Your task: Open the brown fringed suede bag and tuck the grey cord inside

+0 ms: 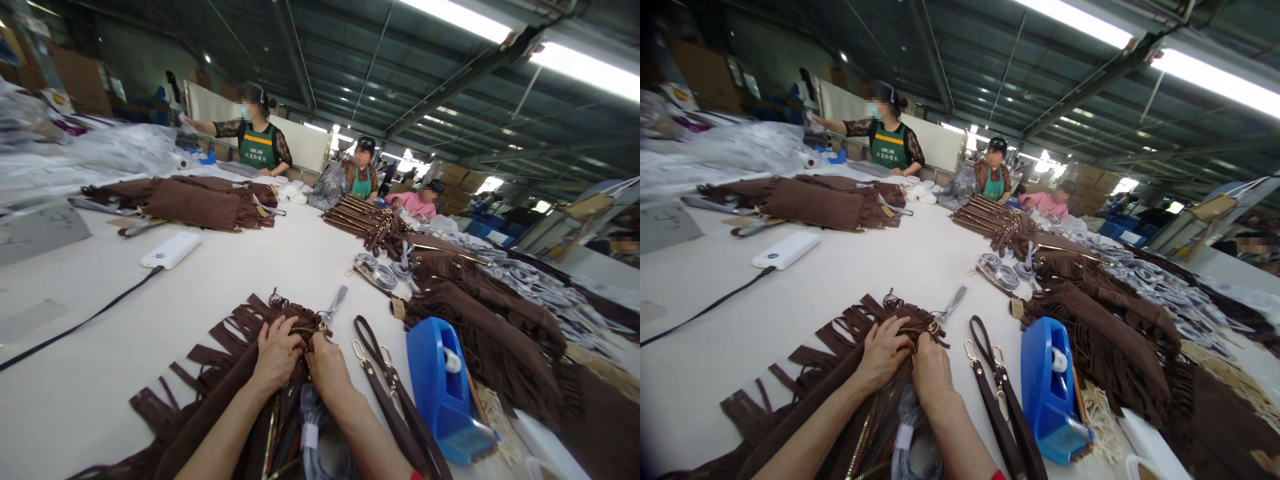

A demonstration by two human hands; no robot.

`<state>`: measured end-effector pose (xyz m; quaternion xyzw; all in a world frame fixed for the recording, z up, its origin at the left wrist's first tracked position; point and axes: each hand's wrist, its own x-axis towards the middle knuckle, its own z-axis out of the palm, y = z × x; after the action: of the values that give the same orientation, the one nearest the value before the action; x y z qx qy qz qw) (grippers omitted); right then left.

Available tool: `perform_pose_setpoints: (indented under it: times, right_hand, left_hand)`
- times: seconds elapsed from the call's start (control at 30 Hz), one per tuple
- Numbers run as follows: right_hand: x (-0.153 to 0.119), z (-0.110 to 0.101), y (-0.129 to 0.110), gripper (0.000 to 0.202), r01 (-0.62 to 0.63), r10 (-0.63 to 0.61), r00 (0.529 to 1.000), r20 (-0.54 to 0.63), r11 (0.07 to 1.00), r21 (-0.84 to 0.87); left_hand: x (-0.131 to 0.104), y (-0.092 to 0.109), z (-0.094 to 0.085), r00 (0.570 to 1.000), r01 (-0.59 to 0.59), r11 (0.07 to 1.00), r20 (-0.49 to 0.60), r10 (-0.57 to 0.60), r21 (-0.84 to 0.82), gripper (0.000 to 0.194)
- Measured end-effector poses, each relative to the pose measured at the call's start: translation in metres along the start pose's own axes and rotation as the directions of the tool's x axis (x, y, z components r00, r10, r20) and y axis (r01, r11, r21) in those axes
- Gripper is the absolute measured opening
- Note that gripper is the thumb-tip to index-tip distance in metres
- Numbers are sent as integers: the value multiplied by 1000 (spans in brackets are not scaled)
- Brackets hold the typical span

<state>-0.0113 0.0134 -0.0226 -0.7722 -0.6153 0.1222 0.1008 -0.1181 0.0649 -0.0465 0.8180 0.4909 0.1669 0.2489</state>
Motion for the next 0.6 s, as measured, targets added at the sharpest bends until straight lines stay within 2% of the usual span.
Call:
perform_pose_setpoints:
  times: [0.17, 0.4, 0.53, 0.6]
  right_hand:
    - [-1, 1, 0, 26, 32, -32, 999, 0, 999, 6]
    - [3, 11, 6, 36, 72, -72, 997, 14, 997, -8]
    - [7, 29, 16, 38, 126, -137, 986, -92, 986, -108]
    - [8, 40, 19, 36, 105, -142, 975, -173, 972, -208]
  left_hand:
    - [1, 2, -3, 999, 25, 1000, 21, -25, 13, 22]
    - [3, 6, -2, 998, 60, 997, 20, -61, 43, 29]
    - [4, 3, 6, 998, 56, 998, -21, -56, 34, 31]
    - [4, -3, 14, 997, 33, 999, -73, -31, 29, 31]
